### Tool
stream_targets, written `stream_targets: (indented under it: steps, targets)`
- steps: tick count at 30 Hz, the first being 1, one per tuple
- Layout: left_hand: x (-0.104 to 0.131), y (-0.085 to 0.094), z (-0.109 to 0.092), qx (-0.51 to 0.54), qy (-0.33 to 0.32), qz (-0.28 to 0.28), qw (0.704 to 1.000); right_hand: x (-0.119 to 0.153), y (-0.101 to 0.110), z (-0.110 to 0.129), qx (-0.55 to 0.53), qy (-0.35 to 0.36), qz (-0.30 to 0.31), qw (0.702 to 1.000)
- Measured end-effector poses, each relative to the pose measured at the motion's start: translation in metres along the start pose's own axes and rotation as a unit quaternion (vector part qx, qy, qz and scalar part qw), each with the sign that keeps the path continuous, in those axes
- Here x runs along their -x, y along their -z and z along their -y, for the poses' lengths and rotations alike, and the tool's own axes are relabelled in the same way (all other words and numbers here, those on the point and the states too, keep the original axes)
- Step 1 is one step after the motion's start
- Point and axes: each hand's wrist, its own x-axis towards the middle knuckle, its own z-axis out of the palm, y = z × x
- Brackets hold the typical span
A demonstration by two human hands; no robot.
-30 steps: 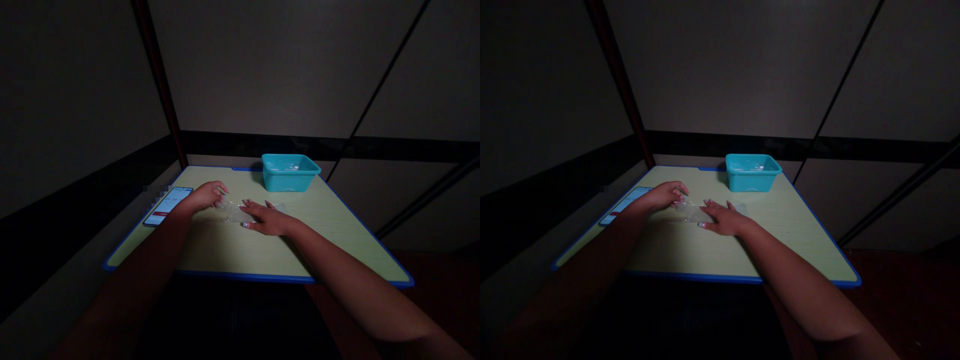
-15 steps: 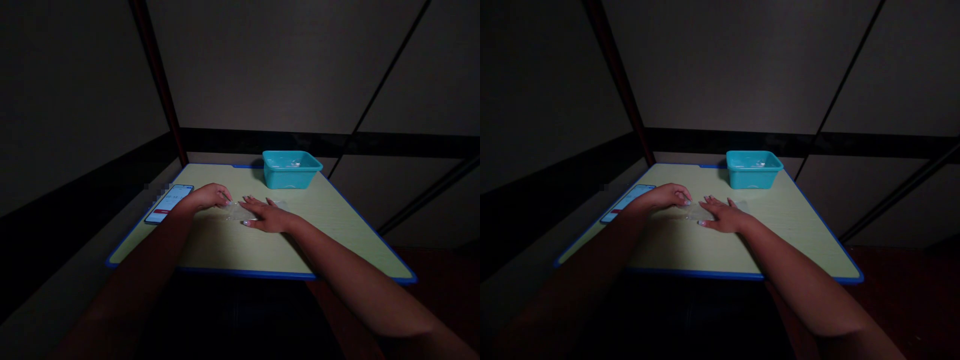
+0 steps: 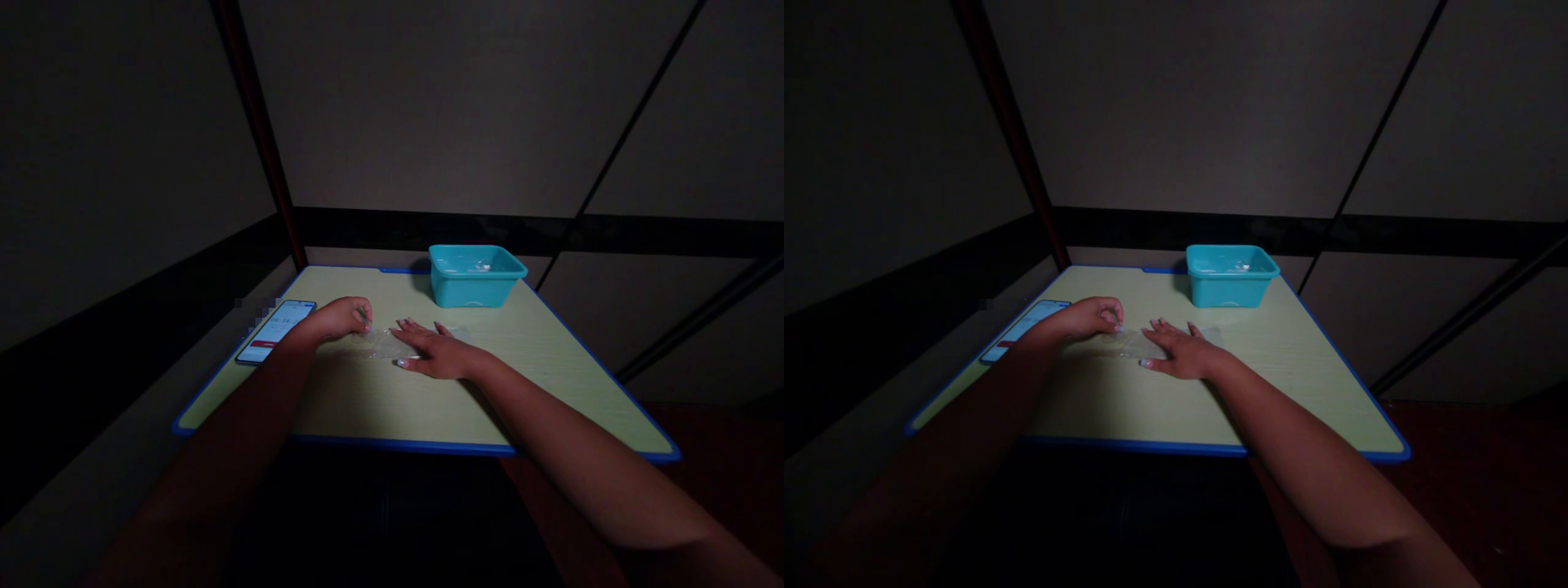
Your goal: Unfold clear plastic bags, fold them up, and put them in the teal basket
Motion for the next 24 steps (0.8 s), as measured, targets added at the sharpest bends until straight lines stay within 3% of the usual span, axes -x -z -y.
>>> stream_targets:
  steps: [5,10,24]
  targets:
    - [-0.001,0.005,0.003,-0.024,-0.013,-0.002,1.000,0.000,0.000,0.000,0.004,-0.004,0.003,1.000]
    - [-0.002,0.010,0.002,0.025,0.011,0.025,0.999,-0.001,-0.001,-0.001,0.009,0.000,0.007,1.000]
    - [0.006,0.015,-0.005,0.101,0.082,-0.007,0.991,-0.002,-0.001,-0.001,0.011,-0.004,0.014,1.000]
